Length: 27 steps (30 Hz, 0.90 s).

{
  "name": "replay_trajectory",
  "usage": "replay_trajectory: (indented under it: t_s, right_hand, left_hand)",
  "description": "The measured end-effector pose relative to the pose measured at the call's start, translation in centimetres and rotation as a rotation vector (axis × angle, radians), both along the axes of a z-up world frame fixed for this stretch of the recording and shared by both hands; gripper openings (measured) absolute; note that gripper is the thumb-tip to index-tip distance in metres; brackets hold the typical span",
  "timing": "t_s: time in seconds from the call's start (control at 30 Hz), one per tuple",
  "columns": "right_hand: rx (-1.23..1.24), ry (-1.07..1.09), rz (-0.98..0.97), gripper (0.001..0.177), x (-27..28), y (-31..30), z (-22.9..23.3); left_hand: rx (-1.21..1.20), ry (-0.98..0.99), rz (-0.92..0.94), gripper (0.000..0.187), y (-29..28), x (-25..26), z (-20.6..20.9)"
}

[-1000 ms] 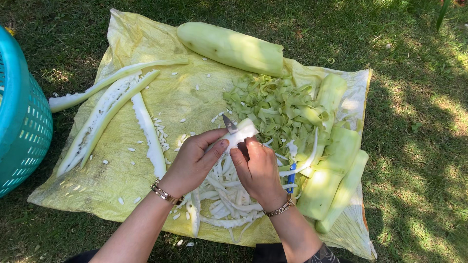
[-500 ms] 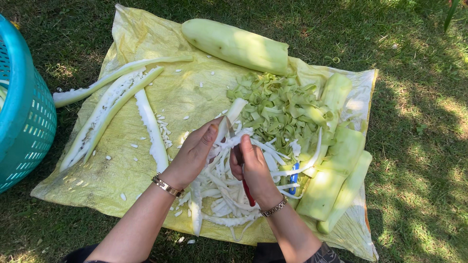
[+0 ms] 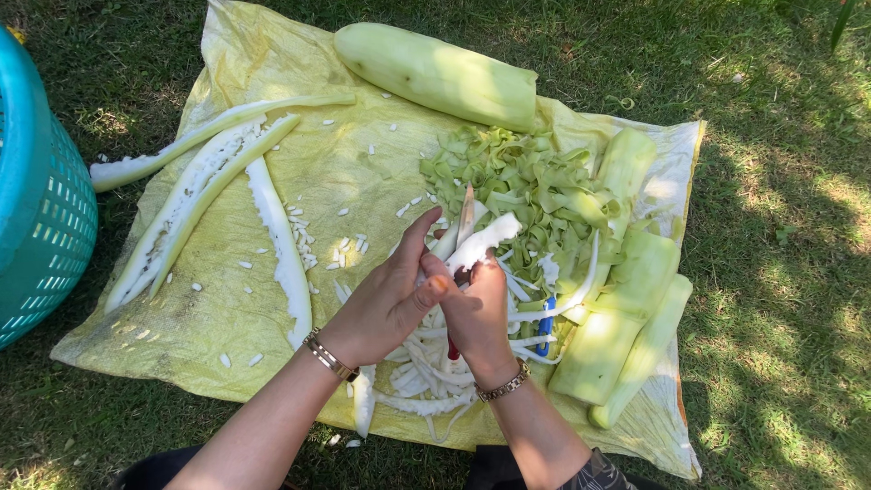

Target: The person peels long vegetables and removes the seeds using a knife while sitting on a cloth on the grass, placing the peeled strips into a blue colander.

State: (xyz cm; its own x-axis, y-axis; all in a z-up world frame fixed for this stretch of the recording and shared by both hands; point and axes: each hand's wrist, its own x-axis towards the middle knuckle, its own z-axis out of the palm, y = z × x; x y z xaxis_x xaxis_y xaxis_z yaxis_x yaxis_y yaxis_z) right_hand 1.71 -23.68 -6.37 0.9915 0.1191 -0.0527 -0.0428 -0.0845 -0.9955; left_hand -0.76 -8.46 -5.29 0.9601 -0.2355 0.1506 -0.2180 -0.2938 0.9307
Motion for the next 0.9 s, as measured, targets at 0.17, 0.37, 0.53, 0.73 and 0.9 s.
replay_trajectory:
  t_s: [0.17,0.37,0.53,0.73,0.9]
  right_hand:
    - [0.359,0.267,-0.068,0.022,1.3,-1.7,-0.4]
    - [0.4,0.168,-0.161,0.029,3.4,-4.2,-1.7]
    - [-0.027,-0.168,0.19,0.045,3.1,-4.4,-2.1]
    - [-0.214,-0.029,0.123,0.06,3.0,-4.0,-1.2]
    - [-0.174,-0.16,0.148,0.062,1.7,-2.8,-1.1]
  left_hand:
    - [0.137,0.167,0.024,0.09,1.5,0.4,-1.7]
    - [-0.087,0.387,-0.14,0.038,1.7,0.7,-2.6]
    - [-0.172,0.251,-0.029,0.043,1.3,0.6,-1.1]
    - [-0.163,-0.063,-0.113,0.041,1.4,0.5,-0.6]
    - [-0.06,0.038,-0.035,0.043,1.2,0.3,0.3]
